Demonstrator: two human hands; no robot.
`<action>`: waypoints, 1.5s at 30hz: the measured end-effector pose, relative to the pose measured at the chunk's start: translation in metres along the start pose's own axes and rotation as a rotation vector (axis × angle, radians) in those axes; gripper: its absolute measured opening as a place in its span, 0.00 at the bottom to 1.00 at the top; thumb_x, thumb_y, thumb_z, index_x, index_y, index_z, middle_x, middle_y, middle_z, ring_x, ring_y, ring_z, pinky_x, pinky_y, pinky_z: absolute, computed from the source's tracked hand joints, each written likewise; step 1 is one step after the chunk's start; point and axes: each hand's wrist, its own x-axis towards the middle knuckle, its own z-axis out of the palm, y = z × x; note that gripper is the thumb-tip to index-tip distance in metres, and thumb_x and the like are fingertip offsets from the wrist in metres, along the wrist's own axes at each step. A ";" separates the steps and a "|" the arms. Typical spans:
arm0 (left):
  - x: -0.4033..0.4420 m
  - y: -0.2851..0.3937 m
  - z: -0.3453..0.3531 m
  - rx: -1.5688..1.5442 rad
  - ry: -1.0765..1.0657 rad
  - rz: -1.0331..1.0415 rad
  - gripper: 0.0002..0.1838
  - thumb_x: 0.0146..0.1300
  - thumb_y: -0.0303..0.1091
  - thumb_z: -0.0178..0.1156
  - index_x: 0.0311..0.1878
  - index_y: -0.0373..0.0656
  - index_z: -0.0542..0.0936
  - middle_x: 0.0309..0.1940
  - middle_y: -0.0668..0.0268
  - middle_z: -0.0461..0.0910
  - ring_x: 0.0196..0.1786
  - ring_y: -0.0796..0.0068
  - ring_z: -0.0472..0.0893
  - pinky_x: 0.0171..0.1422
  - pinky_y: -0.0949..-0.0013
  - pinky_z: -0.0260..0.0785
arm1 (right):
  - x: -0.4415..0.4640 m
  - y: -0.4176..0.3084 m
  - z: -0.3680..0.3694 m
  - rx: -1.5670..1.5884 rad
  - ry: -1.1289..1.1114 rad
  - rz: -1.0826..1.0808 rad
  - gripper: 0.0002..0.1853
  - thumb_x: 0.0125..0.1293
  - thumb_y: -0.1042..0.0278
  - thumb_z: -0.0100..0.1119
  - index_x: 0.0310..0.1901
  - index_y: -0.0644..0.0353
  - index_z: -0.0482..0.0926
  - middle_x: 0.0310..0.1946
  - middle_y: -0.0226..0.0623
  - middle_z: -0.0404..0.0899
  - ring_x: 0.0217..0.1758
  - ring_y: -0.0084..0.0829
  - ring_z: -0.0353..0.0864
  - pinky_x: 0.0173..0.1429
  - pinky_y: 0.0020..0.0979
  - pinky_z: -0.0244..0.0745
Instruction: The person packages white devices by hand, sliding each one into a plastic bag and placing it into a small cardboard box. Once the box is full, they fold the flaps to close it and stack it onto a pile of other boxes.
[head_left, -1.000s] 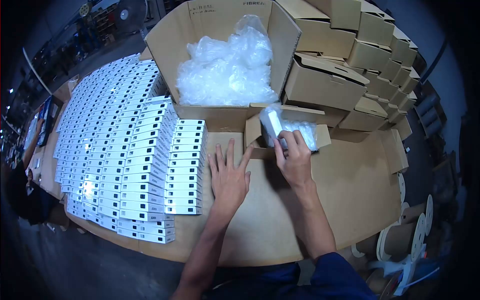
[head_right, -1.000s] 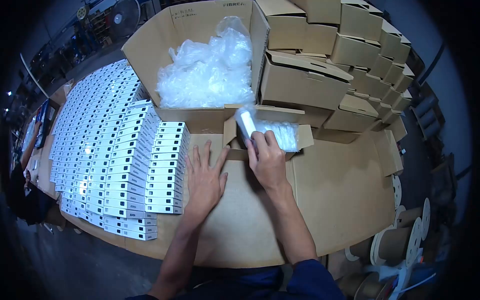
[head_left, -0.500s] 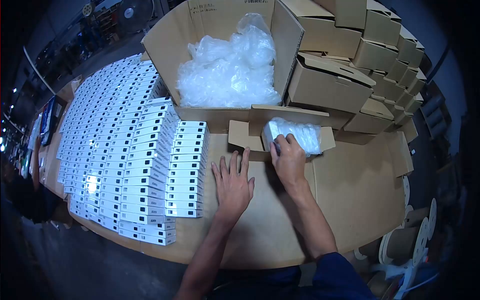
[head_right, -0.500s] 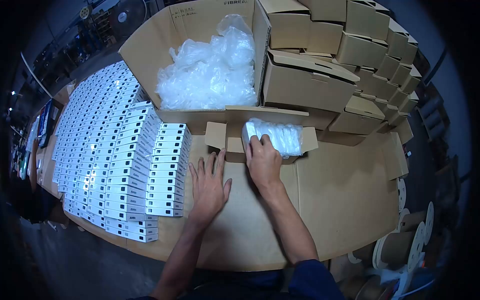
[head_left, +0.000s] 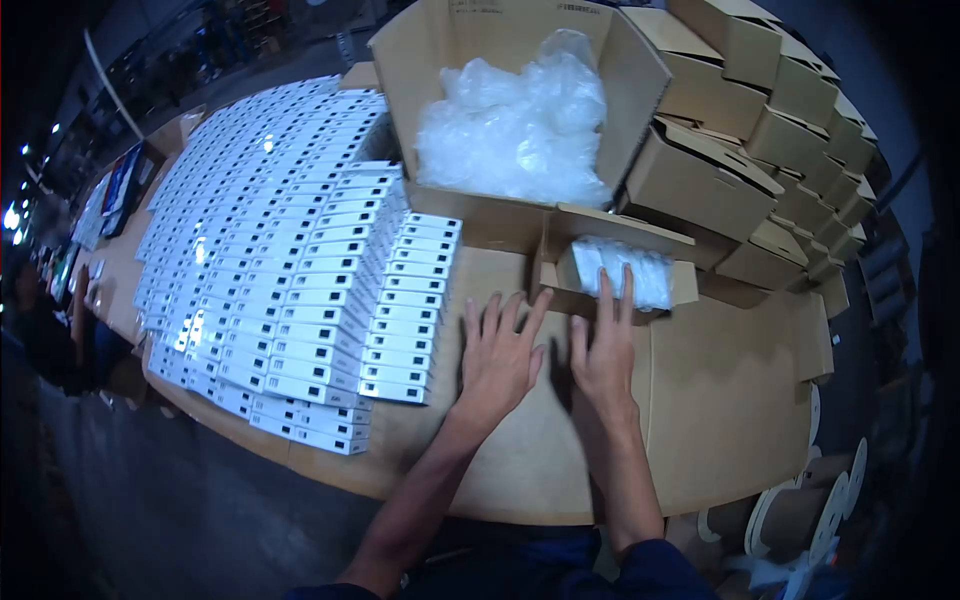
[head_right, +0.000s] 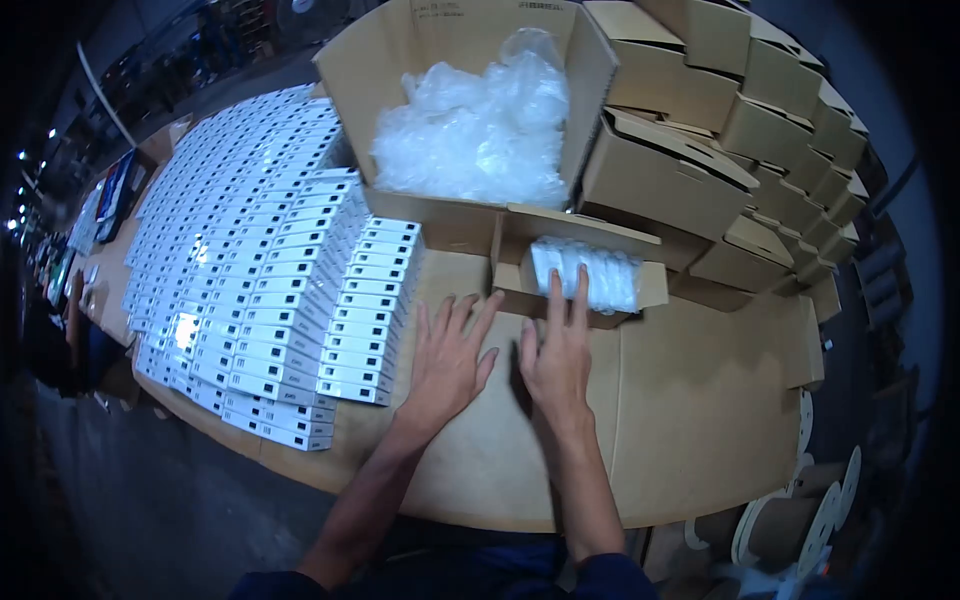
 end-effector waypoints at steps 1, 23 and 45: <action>-0.007 -0.001 -0.007 -0.031 0.004 0.025 0.38 0.66 0.39 0.68 0.78 0.49 0.66 0.70 0.54 0.70 0.75 0.46 0.66 0.82 0.32 0.48 | -0.010 -0.002 -0.001 0.094 0.027 0.019 0.28 0.67 0.77 0.59 0.70 0.65 0.72 0.79 0.58 0.57 0.73 0.60 0.71 0.67 0.49 0.77; -0.169 -0.042 -0.077 -0.037 0.176 -0.218 0.30 0.59 0.20 0.68 0.67 0.37 0.77 0.64 0.55 0.74 0.68 0.51 0.75 0.72 0.53 0.69 | -0.057 -0.093 0.056 0.185 -0.588 -0.493 0.32 0.56 0.78 0.64 0.66 0.53 0.78 0.76 0.36 0.69 0.73 0.53 0.70 0.72 0.50 0.71; -0.128 0.012 -0.063 -0.280 0.321 0.140 0.21 0.49 0.22 0.79 0.49 0.43 0.87 0.51 0.63 0.78 0.57 0.59 0.79 0.63 0.54 0.76 | -0.079 -0.059 -0.031 1.308 -0.789 0.595 0.14 0.82 0.68 0.54 0.62 0.62 0.79 0.48 0.33 0.83 0.48 0.20 0.81 0.53 0.25 0.79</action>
